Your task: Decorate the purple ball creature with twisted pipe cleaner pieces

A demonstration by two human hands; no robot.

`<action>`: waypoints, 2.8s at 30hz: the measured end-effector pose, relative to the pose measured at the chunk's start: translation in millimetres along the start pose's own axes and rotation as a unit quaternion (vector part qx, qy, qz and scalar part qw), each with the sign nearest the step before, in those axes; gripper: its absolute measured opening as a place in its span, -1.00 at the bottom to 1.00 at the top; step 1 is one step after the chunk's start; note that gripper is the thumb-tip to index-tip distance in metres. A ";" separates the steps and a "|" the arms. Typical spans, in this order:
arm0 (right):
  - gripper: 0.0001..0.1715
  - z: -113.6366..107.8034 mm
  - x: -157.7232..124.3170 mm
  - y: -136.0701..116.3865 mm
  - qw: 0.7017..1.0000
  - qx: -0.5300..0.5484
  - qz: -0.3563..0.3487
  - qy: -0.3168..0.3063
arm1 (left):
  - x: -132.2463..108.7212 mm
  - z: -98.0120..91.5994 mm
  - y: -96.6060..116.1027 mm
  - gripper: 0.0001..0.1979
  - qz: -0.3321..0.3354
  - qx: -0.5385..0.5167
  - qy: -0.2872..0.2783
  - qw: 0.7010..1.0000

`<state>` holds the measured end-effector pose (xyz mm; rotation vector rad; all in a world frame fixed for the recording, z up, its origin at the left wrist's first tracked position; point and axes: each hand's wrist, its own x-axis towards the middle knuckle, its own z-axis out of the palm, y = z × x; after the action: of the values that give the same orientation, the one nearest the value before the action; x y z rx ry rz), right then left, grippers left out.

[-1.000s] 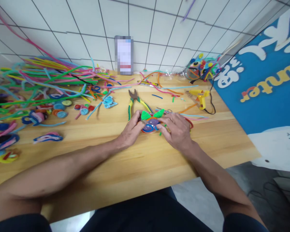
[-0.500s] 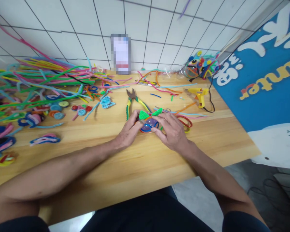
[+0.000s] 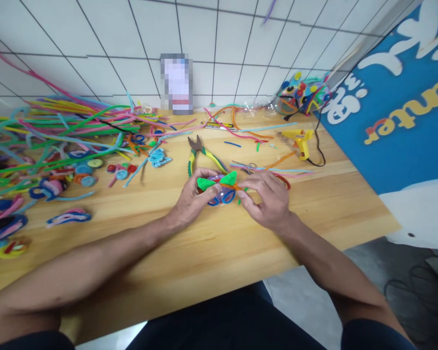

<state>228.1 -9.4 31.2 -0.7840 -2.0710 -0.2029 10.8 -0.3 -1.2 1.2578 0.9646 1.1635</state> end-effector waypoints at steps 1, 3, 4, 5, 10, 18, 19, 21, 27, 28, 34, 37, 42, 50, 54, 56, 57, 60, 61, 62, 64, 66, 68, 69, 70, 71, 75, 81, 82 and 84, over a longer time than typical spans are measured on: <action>-0.81 -0.4 0.3 0.1 1.000 -0.003 -0.007 -0.006 | -0.3 0.1 0.9 -0.62 0.003 0.003 0.001 1.000; -0.84 0.6 0.0 -1.3 0.999 -0.009 -0.014 -0.031 | -0.7 0.3 2.2 -0.64 0.004 0.007 0.002 1.000; -0.85 1.6 -0.5 -2.6 0.999 -0.012 -0.014 -0.048 | -0.8 0.4 2.7 -0.64 0.003 0.007 0.001 1.000; -0.85 2.8 -1.2 -3.9 0.998 -0.016 -0.011 -0.064 | -0.8 0.5 3.0 -0.64 0.001 0.006 0.001 1.000; -0.77 5.1 -4.9 -8.1 0.993 -0.021 0.011 -0.113 | -0.9 0.5 2.3 -0.66 0.005 0.012 -0.002 1.000; -0.70 3.6 -5.5 -8.3 0.992 -0.020 0.021 -0.120 | -1.4 1.1 1.8 -0.69 0.014 0.007 0.000 1.000; -0.69 3.8 -5.4 -8.5 0.993 -0.020 0.020 -0.119 | -1.3 1.2 2.3 -0.70 0.014 0.007 0.000 1.000; -0.66 4.4 -5.2 -8.8 0.991 -0.020 0.015 -0.129 | -0.8 1.1 3.3 -0.71 0.011 0.009 0.002 1.000; -0.66 6.1 -4.7 -9.6 0.989 -0.020 0.019 -0.146 | 2.0 0.3 3.8 -0.68 -0.001 0.009 0.007 1.000; -0.65 6.2 -4.7 -9.4 0.989 -0.017 0.023 -0.145 | 2.1 0.3 3.5 -0.67 -0.003 0.009 0.004 1.000; -0.62 6.8 -5.3 -7.3 0.988 -0.014 0.036 -0.149 | -0.5 0.0 2.6 -0.64 -0.020 0.014 -0.003 1.000; -0.61 7.0 -5.5 -6.8 0.988 -0.009 0.038 -0.148 | -0.2 -1.2 2.5 -0.65 -0.030 0.009 -0.006 1.000; -0.52 7.4 -7.1 -5.9 0.983 0.024 0.063 -0.169 | 5.3 -3.4 2.6 -0.68 -0.028 -0.018 -0.014 0.999; -0.49 12.2 -10.9 -2.4 0.985 0.030 0.058 -0.159 | 10.7 -3.9 -0.8 -0.71 -0.020 -0.024 -0.003 0.999; -0.47 12.0 -10.3 -1.7 0.984 0.038 0.067 -0.161 | 10.8 -4.1 -1.9 -0.70 -0.015 -0.028 -0.016 0.999; -0.45 11.8 -9.9 -1.5 0.983 0.038 0.069 -0.164 | 10.9 -3.9 -2.6 -0.70 -0.018 -0.029 -0.017 0.999; -0.44 11.9 -9.8 -1.3 0.983 0.038 0.070 -0.166 | 11.0 -3.8 -3.0 -0.71 -0.019 -0.030 -0.015 0.999; -0.42 12.7 -9.9 -0.9 0.983 0.035 0.073 -0.168 | 11.6 -3.5 -3.7 -0.72 -0.018 -0.033 -0.010 0.999; -0.42 13.1 -10.0 -0.7 0.983 0.034 0.074 -0.168 | 11.8 -3.6 -3.8 -0.72 -0.018 -0.034 -0.009 0.999; -0.42 13.5 -10.2 -0.7 0.983 0.033 0.073 -0.167 | 11.9 -3.7 -3.8 -0.72 -0.018 -0.033 -0.009 0.999; -0.42 14.2 -10.4 -0.7 0.983 0.031 0.071 -0.165 | 12.0 -4.2 -3.9 -0.71 -0.021 -0.033 -0.014 0.999; -0.44 14.6 -10.3 -1.0 0.984 0.029 0.065 -0.161 | 11.9 -4.9 -4.3 -0.69 -0.026 -0.033 -0.016 0.999; -0.44 14.6 -10.1 -1.4 0.985 0.028 0.062 -0.159 | 11.5 -5.5 -5.4 -0.68 -0.028 -0.032 -0.014 0.999; -0.44 14.5 -10.0 -1.7 0.985 0.028 0.063 -0.160 | 11.4 -5.7 -6.0 -0.68 -0.028 -0.033 -0.012 0.999; -0.44 14.4 -9.8 -1.9 0.984 0.028 0.065 -0.161 | 11.2 -5.9 -6.7 -0.69 -0.027 -0.036 -0.011 0.999; -0.44 14.3 -9.7 -2.0 0.984 0.028 0.067 -0.163 | 11.1 -6.1 -7.4 -0.70 -0.026 -0.041 -0.011 0.999; -0.46 14.1 -9.6 -2.4 0.985 0.017 0.060 -0.161 | 11.3 -5.8 -8.6 -0.73 -0.029 -0.056 -0.012 0.998; -0.46 14.6 -11.1 -2.6 0.986 0.007 0.049 -0.161 | 12.1 -4.9 -5.7 -0.72 -0.035 -0.070 -0.013 0.997; -0.45 14.7 -11.5 -2.7 0.985 0.010 0.052 -0.163 | 12.1 -4.9 -5.3 -0.72 -0.035 -0.070 -0.014 0.997; -0.43 14.9 -11.8 -2.8 0.984 0.014 0.060 -0.168 | 12.0 -5.1 -5.0 -0.71 -0.037 -0.071 -0.018 0.997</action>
<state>221.0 -10.8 13.4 -0.9759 -2.3258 0.0291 8.5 12.7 -5.8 1.1173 0.8799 1.1266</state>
